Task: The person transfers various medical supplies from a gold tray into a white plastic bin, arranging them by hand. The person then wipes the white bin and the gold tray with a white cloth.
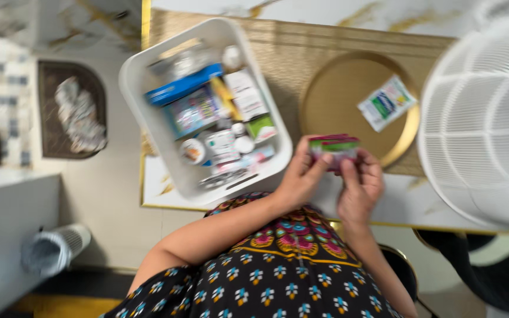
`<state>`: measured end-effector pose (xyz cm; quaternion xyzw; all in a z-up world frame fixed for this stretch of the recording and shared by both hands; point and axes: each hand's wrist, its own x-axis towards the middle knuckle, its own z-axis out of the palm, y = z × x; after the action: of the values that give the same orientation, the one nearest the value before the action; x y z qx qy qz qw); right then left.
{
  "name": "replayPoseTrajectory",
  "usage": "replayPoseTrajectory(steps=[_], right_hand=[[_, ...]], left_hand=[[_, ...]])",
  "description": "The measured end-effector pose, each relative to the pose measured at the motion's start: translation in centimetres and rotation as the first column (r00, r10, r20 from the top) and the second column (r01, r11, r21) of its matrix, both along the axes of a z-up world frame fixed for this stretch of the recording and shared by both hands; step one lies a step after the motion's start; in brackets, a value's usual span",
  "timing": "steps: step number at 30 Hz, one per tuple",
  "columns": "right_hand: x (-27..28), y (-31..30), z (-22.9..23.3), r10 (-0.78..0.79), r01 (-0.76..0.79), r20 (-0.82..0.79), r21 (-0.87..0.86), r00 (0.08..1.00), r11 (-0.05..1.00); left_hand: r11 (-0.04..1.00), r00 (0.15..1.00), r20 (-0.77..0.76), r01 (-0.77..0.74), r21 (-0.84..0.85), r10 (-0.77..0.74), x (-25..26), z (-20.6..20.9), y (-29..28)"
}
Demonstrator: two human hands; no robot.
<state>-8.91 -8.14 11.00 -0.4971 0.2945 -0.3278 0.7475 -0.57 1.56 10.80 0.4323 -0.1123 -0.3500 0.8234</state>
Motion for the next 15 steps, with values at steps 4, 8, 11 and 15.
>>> replayPoseTrajectory(steps=[4,8,11,15], right_hand=[[1.2,1.7,4.5,0.225,-0.224,0.056,-0.027,0.973,0.974],[4.8,3.9,5.8,0.404,-0.406,-0.035,-0.091,0.914,0.909],[8.8,6.2,5.5,0.528,-0.587,-0.271,-0.236,0.805,0.774],[13.4,9.8,4.8,0.418,-0.695,-0.555,-0.560,0.719,0.451]], left_hand=[[0.998,1.000,-0.017,-0.018,-0.063,0.017,0.7,3.4,3.0],[0.928,0.960,0.266,-0.174,0.329,0.086,3.8,6.3,9.0],[0.763,0.799,0.580,-0.471,0.443,0.156,7.6,7.7,13.9],[0.459,0.561,0.815,-0.691,0.559,-0.147,9.5,9.4,19.6]])
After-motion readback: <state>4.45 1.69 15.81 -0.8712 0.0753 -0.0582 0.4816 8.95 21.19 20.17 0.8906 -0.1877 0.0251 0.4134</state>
